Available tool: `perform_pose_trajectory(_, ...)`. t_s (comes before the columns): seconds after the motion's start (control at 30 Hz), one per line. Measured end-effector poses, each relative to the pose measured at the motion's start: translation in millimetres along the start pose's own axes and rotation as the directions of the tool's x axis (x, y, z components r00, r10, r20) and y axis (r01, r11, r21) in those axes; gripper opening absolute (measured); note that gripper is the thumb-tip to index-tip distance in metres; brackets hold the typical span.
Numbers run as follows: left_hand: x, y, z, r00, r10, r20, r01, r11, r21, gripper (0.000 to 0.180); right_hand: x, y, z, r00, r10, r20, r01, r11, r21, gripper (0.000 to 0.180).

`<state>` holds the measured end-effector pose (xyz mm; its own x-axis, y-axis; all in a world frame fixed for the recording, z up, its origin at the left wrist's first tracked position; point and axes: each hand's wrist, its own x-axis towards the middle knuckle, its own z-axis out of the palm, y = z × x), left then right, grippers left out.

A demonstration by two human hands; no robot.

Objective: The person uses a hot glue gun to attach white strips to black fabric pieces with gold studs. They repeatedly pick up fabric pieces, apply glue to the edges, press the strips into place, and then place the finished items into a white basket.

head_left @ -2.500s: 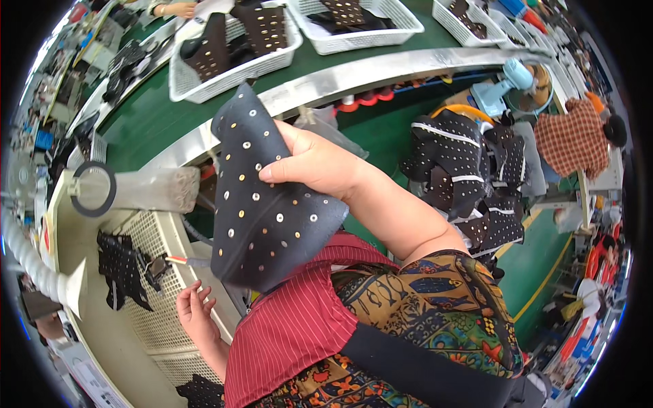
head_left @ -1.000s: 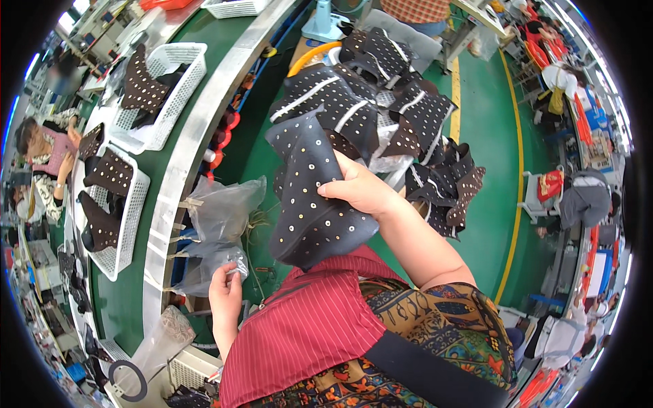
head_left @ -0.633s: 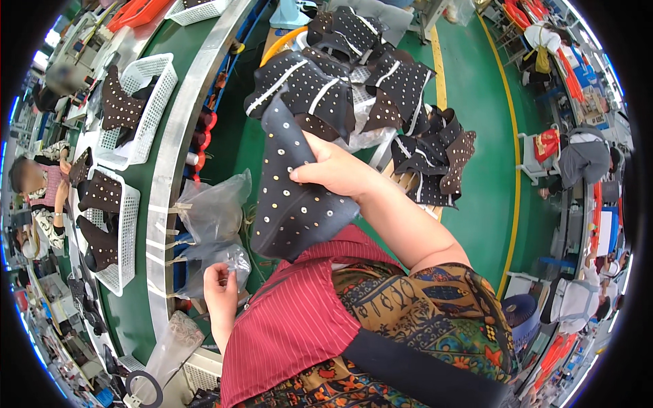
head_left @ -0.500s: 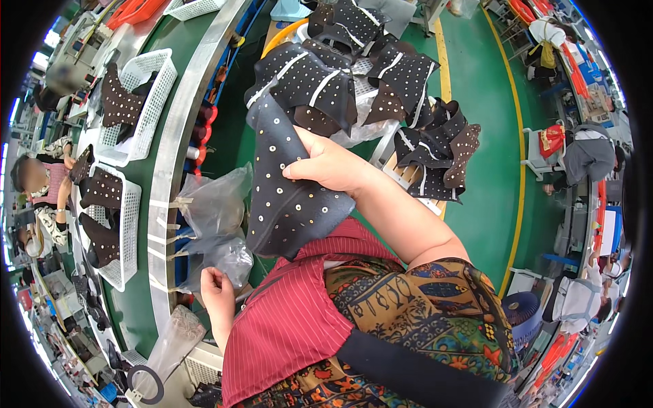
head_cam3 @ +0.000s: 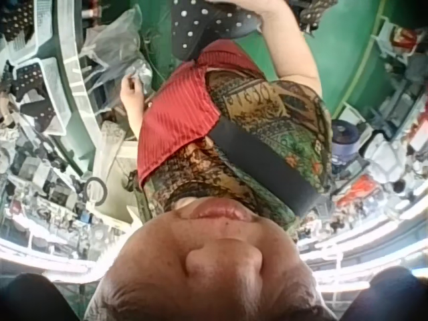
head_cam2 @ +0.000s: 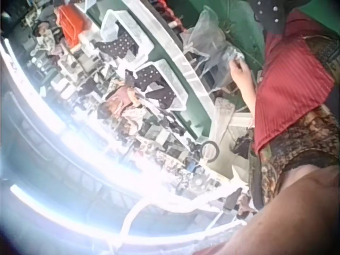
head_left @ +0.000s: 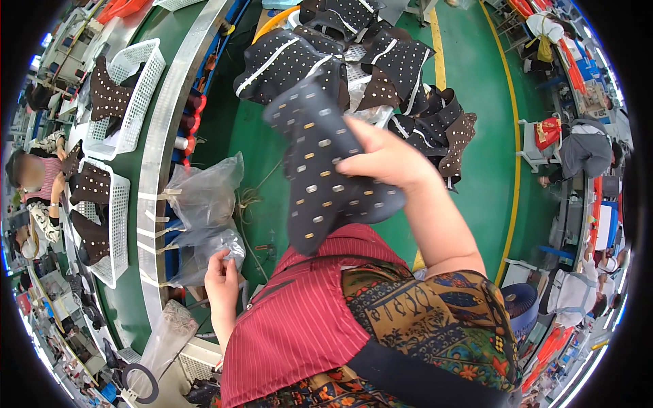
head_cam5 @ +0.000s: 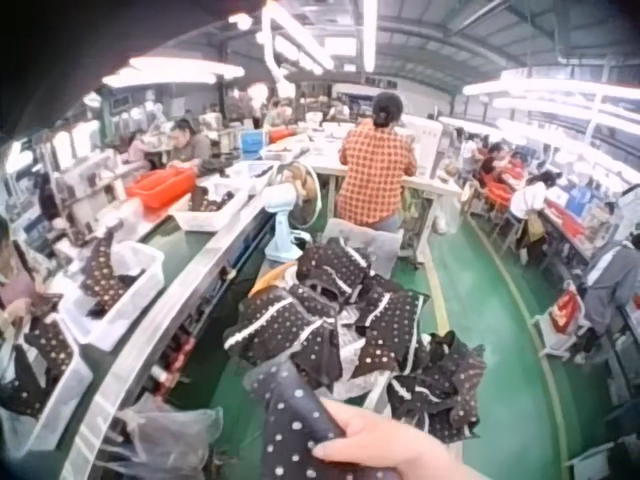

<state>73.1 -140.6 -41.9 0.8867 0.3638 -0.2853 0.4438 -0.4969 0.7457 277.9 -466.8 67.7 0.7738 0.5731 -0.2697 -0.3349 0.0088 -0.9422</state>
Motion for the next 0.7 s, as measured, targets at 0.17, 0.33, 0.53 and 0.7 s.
perform_pose_trajectory(0.17, 6.9, -7.1, 20.9, 0.997, 0.064, 0.051, -0.062, 0.997, -0.040, 0.019, -65.9, -28.6, -48.5, 0.916, -0.086, -0.392, 0.048, 0.993, -0.106, 0.062)
perform_pose_trajectory(0.33, 2.7, 9.5, 21.7, 0.996, 0.072, 0.056, -0.077, 0.993, 0.085, 0.019, -92.1, -45.2, -105.8, 0.834, -0.107, -0.542, 0.052, 0.992, -0.117, 0.063)
perform_pose_trajectory(0.53, -6.0, 7.7, 27.4, 0.999, -0.048, 0.009, 0.047, 0.994, 0.100, 0.019, -60.8, -39.4, -181.9, 0.850, -0.137, -0.509, 0.072, 0.987, -0.145, 0.054)
perform_pose_trajectory(0.7, 3.1, 26.9, 44.2, 0.999, -0.047, 0.015, 0.044, 0.985, 0.164, 0.019, -28.9, -44.4, -223.6, 0.874, -0.182, -0.451, 0.162, 0.983, -0.084, 0.053)
